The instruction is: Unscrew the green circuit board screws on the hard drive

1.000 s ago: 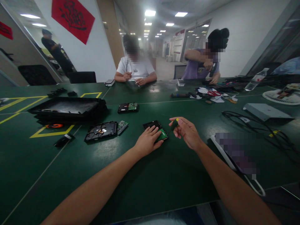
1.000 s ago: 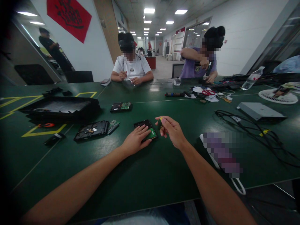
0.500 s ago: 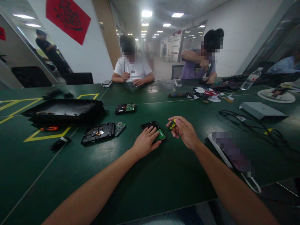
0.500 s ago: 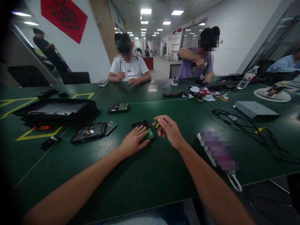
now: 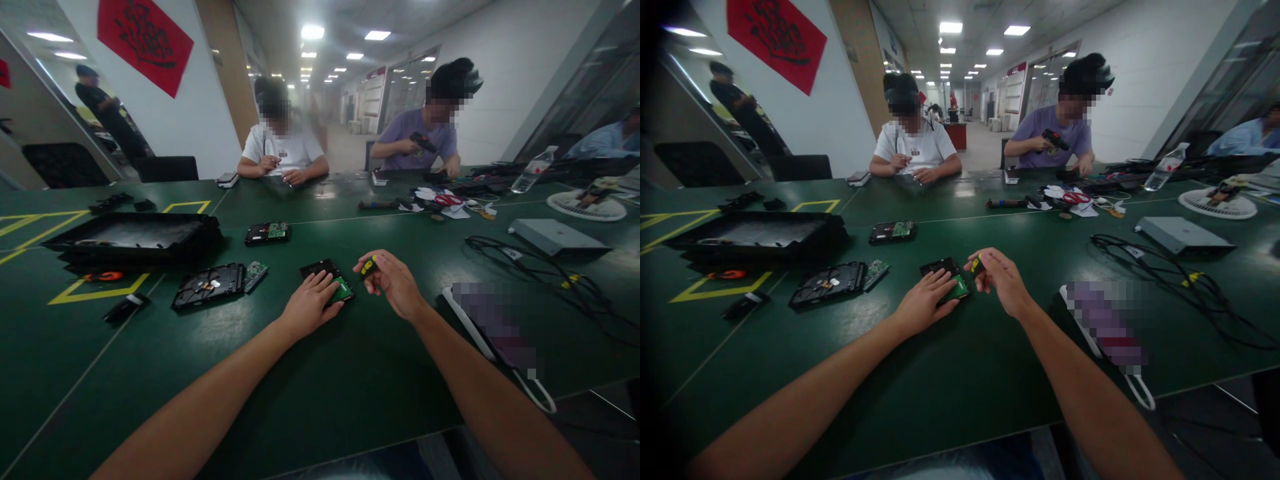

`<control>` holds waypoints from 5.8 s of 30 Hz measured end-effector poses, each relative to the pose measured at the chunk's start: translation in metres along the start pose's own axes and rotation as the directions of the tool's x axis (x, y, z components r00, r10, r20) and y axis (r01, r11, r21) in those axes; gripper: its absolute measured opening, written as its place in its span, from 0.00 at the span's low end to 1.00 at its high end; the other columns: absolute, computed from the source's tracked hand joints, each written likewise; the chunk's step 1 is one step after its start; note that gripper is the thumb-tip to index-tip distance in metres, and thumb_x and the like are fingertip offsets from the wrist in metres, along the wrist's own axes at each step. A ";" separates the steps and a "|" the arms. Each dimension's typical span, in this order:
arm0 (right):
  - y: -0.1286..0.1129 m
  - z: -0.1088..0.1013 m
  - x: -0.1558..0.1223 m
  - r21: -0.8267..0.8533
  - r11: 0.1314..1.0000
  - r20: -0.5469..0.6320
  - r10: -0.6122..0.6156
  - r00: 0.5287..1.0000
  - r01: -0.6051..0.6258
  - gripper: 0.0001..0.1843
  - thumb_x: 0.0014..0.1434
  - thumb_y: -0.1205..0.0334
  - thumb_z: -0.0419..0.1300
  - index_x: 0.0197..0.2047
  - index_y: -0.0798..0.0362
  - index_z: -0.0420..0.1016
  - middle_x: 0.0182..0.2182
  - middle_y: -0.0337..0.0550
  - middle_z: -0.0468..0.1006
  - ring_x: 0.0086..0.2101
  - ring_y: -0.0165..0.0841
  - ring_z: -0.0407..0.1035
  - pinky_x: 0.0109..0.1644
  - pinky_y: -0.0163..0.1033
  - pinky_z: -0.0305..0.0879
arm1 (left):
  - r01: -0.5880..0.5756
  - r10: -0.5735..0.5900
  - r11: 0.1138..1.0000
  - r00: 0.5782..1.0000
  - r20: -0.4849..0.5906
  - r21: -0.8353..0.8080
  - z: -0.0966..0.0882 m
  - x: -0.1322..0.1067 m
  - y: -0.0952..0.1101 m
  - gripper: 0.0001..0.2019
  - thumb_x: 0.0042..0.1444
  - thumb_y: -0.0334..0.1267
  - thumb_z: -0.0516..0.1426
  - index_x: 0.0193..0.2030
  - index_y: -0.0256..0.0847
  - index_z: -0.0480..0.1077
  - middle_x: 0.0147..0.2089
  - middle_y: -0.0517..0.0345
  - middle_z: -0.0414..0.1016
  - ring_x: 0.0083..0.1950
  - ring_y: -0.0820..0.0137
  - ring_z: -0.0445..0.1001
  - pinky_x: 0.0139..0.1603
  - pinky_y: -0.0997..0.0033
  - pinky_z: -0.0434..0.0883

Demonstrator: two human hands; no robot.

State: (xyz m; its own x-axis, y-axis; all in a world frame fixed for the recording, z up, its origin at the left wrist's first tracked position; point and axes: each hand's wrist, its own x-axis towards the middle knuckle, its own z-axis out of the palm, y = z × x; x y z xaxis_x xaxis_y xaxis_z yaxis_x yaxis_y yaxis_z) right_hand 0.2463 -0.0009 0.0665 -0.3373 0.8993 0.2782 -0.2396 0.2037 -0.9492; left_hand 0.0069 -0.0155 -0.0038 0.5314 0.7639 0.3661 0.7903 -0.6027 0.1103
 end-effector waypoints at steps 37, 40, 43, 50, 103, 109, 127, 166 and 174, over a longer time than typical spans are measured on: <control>-0.001 0.003 -0.001 -0.041 0.999 -0.039 -0.008 0.999 0.007 0.19 0.69 0.47 0.62 0.56 0.48 0.77 0.42 0.42 0.79 0.24 0.24 0.69 0.20 0.30 0.59 | 0.004 -0.004 1.000 1.000 0.003 -0.012 -0.001 0.000 0.001 0.27 0.72 0.52 0.54 0.69 0.38 0.69 0.72 0.41 0.67 0.76 0.50 0.61 0.75 0.44 0.61; -0.002 0.003 -0.001 -0.072 0.997 -0.049 -0.005 0.999 0.001 0.18 0.68 0.47 0.62 0.53 0.49 0.80 0.41 0.43 0.79 0.24 0.24 0.70 0.21 0.31 0.60 | 0.004 -0.004 1.000 1.000 0.003 0.000 0.000 0.000 0.000 0.27 0.72 0.52 0.54 0.69 0.38 0.69 0.72 0.41 0.67 0.76 0.49 0.62 0.75 0.44 0.61; -0.003 0.004 -0.001 -0.069 0.998 -0.039 -0.004 0.999 0.001 0.16 0.68 0.47 0.62 0.49 0.50 0.80 0.45 0.45 0.81 0.25 0.26 0.72 0.23 0.31 0.63 | 0.000 0.000 1.000 1.000 0.002 0.001 -0.001 0.001 0.000 0.27 0.72 0.53 0.54 0.69 0.38 0.69 0.72 0.41 0.67 0.76 0.49 0.61 0.75 0.44 0.62; -0.001 0.001 0.000 -0.040 0.999 -0.019 -0.002 1.000 0.002 0.19 0.71 0.44 0.58 0.48 0.51 0.78 0.43 0.47 0.82 0.26 0.28 0.73 0.26 0.34 0.67 | 0.000 0.000 1.000 1.000 0.002 -0.015 -0.001 0.001 0.000 0.27 0.72 0.53 0.53 0.69 0.39 0.69 0.72 0.41 0.68 0.76 0.50 0.61 0.74 0.43 0.62; 0.000 0.001 0.001 -0.005 1.000 -0.053 -0.008 0.999 0.008 0.19 0.71 0.44 0.58 0.49 0.50 0.78 0.42 0.45 0.81 0.24 0.26 0.71 0.22 0.31 0.59 | 0.007 -0.006 1.000 1.000 0.001 -0.011 -0.001 0.000 0.001 0.27 0.72 0.52 0.54 0.69 0.38 0.69 0.72 0.41 0.68 0.76 0.50 0.62 0.75 0.44 0.61; 0.001 0.000 0.001 -0.083 0.997 -0.061 -0.006 0.998 0.001 0.18 0.69 0.45 0.60 0.50 0.49 0.80 0.40 0.43 0.79 0.24 0.24 0.68 0.21 0.30 0.56 | -0.001 0.001 1.000 1.000 0.005 -0.006 0.000 0.000 0.000 0.27 0.72 0.53 0.53 0.69 0.37 0.69 0.72 0.40 0.68 0.76 0.49 0.61 0.75 0.43 0.61; -0.001 0.003 0.001 -0.070 0.998 -0.077 0.005 0.997 -0.010 0.17 0.68 0.45 0.62 0.47 0.50 0.79 0.41 0.43 0.80 0.23 0.25 0.70 0.20 0.31 0.59 | 0.012 -0.012 1.000 1.000 -0.009 -0.012 0.000 0.000 0.002 0.26 0.71 0.52 0.54 0.68 0.39 0.70 0.72 0.42 0.68 0.76 0.50 0.62 0.75 0.44 0.61; -0.005 0.005 0.000 0.000 1.000 -0.048 0.001 0.999 -0.001 0.18 0.70 0.45 0.59 0.47 0.51 0.77 0.45 0.47 0.82 0.27 0.29 0.75 0.28 0.35 0.68 | -0.002 0.002 1.000 1.000 -0.005 -0.009 0.001 0.000 -0.001 0.27 0.72 0.54 0.53 0.69 0.39 0.69 0.72 0.41 0.68 0.76 0.50 0.61 0.74 0.43 0.62; -0.001 0.001 0.001 -0.040 0.999 -0.087 -0.001 0.996 -0.002 0.18 0.68 0.44 0.61 0.50 0.49 0.78 0.37 0.41 0.79 0.24 0.27 0.70 0.22 0.32 0.60 | -0.002 0.002 1.000 1.000 -0.005 -0.014 0.001 0.000 -0.002 0.27 0.71 0.53 0.54 0.69 0.40 0.68 0.73 0.42 0.67 0.76 0.51 0.61 0.75 0.43 0.61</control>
State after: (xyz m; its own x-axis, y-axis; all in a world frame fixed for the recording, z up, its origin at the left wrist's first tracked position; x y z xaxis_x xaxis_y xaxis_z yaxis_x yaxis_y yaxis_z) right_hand 0.2450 -0.0006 0.0676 -0.2567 0.9293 0.2654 -0.2020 0.2169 -0.9551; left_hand 0.0057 -0.0144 -0.0049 0.5319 0.7614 0.3706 0.7847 -0.6077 0.1221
